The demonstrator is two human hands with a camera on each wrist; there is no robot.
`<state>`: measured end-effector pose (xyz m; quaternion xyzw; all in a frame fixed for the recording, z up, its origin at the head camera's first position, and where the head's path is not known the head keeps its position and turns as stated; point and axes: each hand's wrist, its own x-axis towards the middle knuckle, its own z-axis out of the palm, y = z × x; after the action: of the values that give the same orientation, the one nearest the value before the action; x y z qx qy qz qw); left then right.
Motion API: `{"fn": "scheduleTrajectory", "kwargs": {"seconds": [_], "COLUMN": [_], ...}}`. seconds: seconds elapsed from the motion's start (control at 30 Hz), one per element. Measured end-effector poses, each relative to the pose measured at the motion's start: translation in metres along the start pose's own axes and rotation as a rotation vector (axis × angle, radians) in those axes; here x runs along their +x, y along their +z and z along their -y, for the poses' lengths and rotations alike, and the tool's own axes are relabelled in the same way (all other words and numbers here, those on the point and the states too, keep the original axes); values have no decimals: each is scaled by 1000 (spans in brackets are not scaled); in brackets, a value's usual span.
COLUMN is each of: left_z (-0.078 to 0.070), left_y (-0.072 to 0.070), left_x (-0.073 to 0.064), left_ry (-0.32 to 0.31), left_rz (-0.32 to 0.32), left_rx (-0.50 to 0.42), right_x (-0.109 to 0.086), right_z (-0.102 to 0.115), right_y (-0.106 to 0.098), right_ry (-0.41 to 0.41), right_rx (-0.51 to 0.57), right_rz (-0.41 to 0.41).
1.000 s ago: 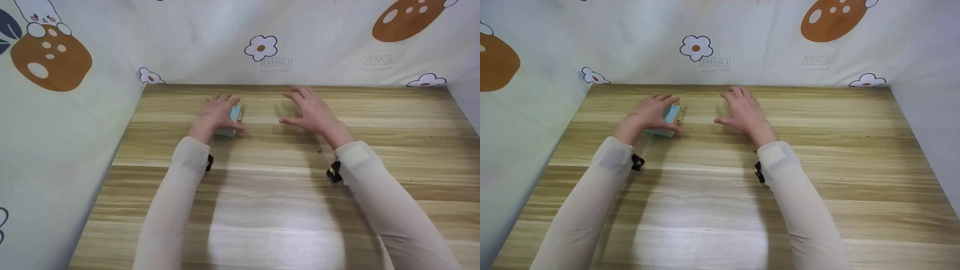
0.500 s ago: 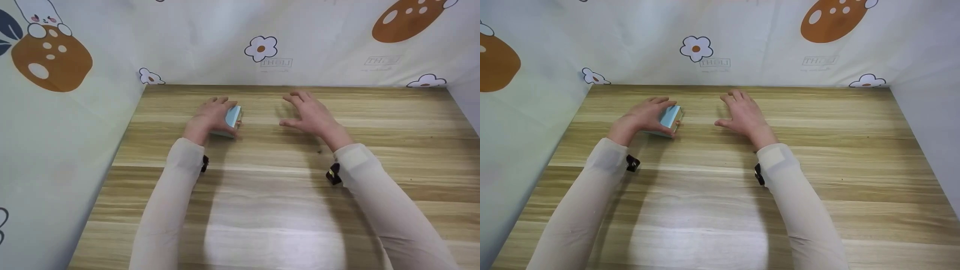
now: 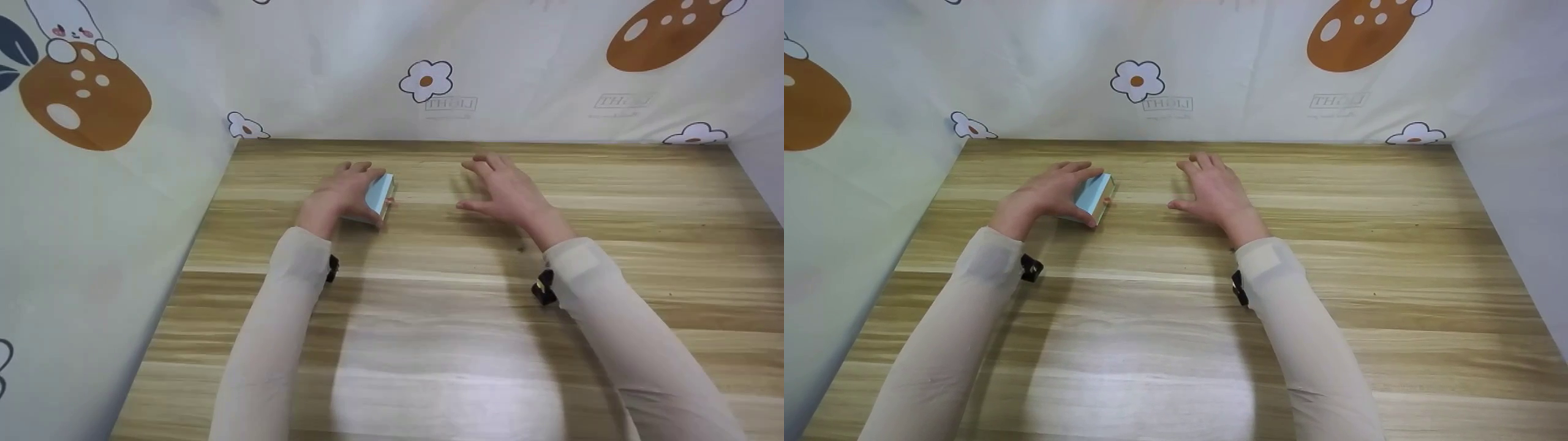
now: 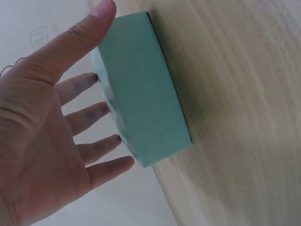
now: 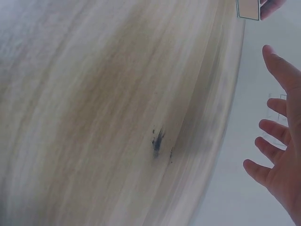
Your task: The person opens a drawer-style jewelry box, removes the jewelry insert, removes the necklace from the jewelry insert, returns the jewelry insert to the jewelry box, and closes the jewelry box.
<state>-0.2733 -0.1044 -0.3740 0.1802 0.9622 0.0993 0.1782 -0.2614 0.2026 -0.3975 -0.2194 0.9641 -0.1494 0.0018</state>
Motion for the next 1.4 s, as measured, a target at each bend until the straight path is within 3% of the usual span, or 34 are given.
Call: {"fn": "scheduleTrajectory", "kwargs": {"seconds": [0.83, 1.4], "left_z": [-15, -29], "left_y": [4, 3], "left_x": [4, 10], "left_ry": [12, 23], "left_rz": [-36, -45], "left_rx": [26, 74], "right_x": [4, 8], "right_z": [6, 16], "right_y": [8, 15], "right_ry": [25, -4], "right_rx": [-23, -9], "right_rz": [2, -1]}}
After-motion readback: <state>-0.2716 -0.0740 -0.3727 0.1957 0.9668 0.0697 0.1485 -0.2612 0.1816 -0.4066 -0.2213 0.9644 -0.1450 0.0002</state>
